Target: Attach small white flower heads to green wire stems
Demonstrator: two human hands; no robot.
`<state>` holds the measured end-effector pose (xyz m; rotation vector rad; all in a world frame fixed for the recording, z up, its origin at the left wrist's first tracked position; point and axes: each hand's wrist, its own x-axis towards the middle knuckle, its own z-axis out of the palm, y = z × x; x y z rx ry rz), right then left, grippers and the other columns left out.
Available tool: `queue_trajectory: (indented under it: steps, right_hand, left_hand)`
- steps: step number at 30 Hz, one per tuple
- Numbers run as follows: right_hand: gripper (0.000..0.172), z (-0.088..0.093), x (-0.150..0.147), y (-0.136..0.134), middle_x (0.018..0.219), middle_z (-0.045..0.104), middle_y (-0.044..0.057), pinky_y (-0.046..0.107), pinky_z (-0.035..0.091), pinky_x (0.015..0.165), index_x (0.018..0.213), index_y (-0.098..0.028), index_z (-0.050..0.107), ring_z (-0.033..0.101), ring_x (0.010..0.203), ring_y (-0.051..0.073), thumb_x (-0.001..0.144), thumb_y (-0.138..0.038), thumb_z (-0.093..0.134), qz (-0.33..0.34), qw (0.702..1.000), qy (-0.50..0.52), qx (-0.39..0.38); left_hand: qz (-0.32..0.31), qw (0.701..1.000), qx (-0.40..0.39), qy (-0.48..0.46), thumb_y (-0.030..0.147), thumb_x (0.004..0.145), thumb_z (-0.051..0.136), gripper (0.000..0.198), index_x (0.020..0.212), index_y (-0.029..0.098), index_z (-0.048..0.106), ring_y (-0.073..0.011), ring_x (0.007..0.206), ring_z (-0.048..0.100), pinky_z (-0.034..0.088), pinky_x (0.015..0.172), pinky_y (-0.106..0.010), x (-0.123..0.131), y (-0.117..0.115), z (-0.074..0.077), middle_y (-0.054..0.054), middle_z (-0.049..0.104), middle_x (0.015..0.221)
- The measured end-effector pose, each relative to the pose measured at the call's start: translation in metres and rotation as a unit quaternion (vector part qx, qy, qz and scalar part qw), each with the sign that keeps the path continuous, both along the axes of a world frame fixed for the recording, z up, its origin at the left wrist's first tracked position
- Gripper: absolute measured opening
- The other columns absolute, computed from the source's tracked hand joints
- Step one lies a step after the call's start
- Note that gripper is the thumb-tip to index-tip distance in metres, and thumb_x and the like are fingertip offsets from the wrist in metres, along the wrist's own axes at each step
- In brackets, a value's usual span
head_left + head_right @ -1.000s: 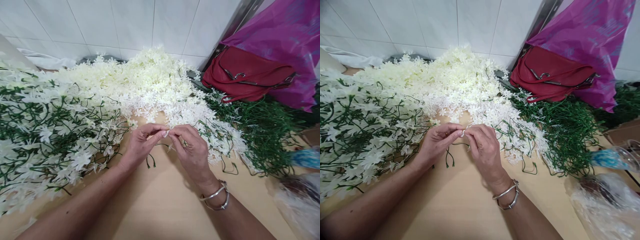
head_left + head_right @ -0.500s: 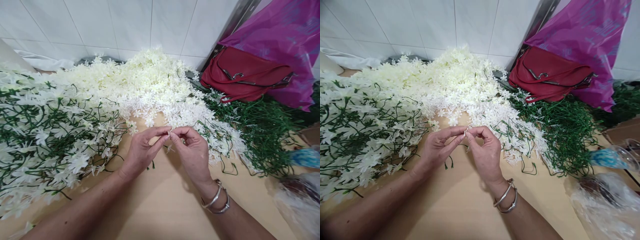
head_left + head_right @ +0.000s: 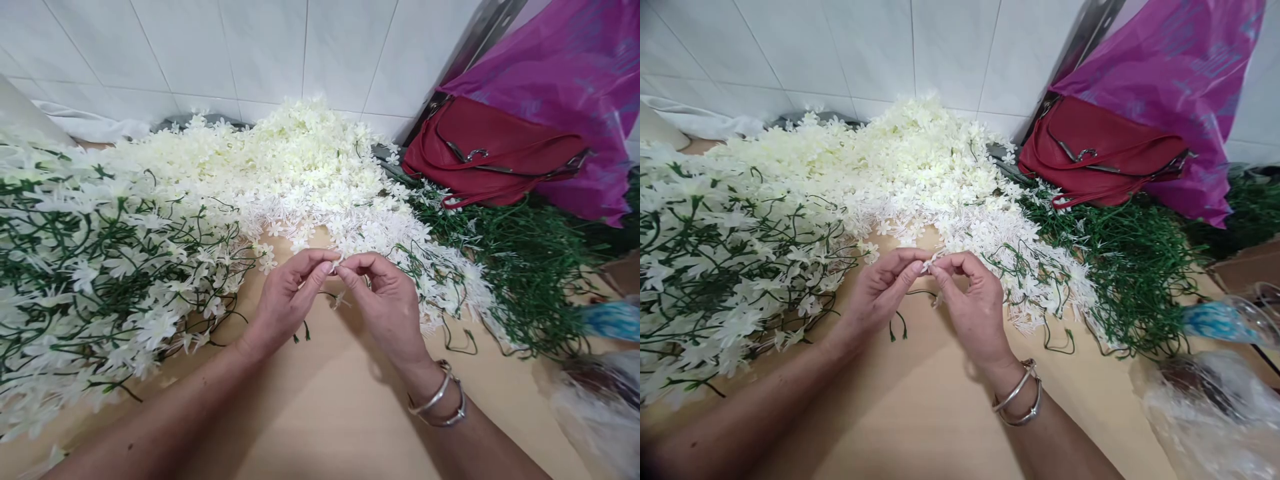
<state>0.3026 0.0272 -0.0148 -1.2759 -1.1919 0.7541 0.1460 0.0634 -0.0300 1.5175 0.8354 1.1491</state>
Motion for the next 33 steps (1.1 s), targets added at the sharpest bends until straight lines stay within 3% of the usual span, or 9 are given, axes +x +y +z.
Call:
queue_trajectory:
  steps: [4,7,13,18,24,33]
  right_hand:
    - [0.014,0.000,0.005,0.004,0.077,0.069,-0.001,0.027,0.050,0.064,0.085,-0.022,0.074,0.060,0.069,0.014,0.085,-0.033,0.081,0.050,0.995,0.072,-0.056]
    - [0.015,-0.001,0.007,0.004,0.077,0.069,-0.001,0.026,0.051,0.061,0.085,-0.022,0.073,0.060,0.067,0.013,0.086,-0.035,0.081,0.063,0.992,0.085,-0.068]
    - [0.013,-0.003,0.007,0.004,0.110,0.076,0.005,0.032,0.056,0.089,0.087,-0.023,0.068,0.070,0.098,0.018,0.091,-0.032,0.077,0.042,0.997,0.067,-0.021]
    - [0.011,-0.002,0.005,0.003,0.086,0.073,0.001,0.033,0.055,0.079,0.088,-0.023,0.069,0.068,0.083,0.018,0.090,-0.030,0.077,0.016,0.999,0.025,-0.014]
    - [0.009,0.004,0.003,-0.002,0.087,0.073,0.000,0.035,0.053,0.085,0.085,-0.023,0.073,0.067,0.085,0.017,0.092,-0.018,0.074,-0.006,0.997,-0.052,0.051]
    - [0.013,0.005,-0.003,-0.005,0.081,0.073,-0.001,0.033,0.052,0.080,0.082,-0.023,0.072,0.067,0.079,0.017,0.092,-0.016,0.073,-0.034,0.993,-0.102,0.057]
  left_hand:
    - [-0.015,0.995,-0.061,-0.073,0.032,0.092,0.079,0.015,0.101,0.020,0.081,-0.0156,0.093,0.075,0.059,0.089,-0.026,0.000,0.008,-0.004,-0.004,0.082,0.098]
    - [-0.023,0.992,-0.083,-0.093,0.033,0.087,0.084,0.016,0.097,0.020,0.082,-0.0154,0.088,0.076,0.061,0.085,-0.027,-0.001,0.010,-0.003,-0.003,0.083,0.093]
    - [-0.005,0.985,-0.114,-0.127,0.035,0.086,0.085,0.022,0.104,0.022,0.081,-0.0137,0.084,0.077,0.062,0.086,-0.027,-0.004,0.016,-0.006,-0.001,0.083,0.093]
    - [0.005,0.986,-0.117,-0.116,0.038,0.087,0.085,0.025,0.107,0.024,0.081,-0.0160,0.087,0.079,0.064,0.088,-0.031,-0.006,0.020,-0.014,-0.003,0.083,0.101]
    - [-0.025,0.989,-0.109,-0.101,0.038,0.091,0.081,0.024,0.111,0.024,0.080,-0.0167,0.089,0.079,0.064,0.093,-0.033,-0.005,0.016,-0.011,-0.004,0.083,0.100]
    - [-0.024,0.992,-0.084,-0.088,0.034,0.090,0.082,0.019,0.104,0.021,0.082,-0.0158,0.085,0.078,0.064,0.087,-0.030,0.001,0.008,-0.003,-0.002,0.083,0.088]
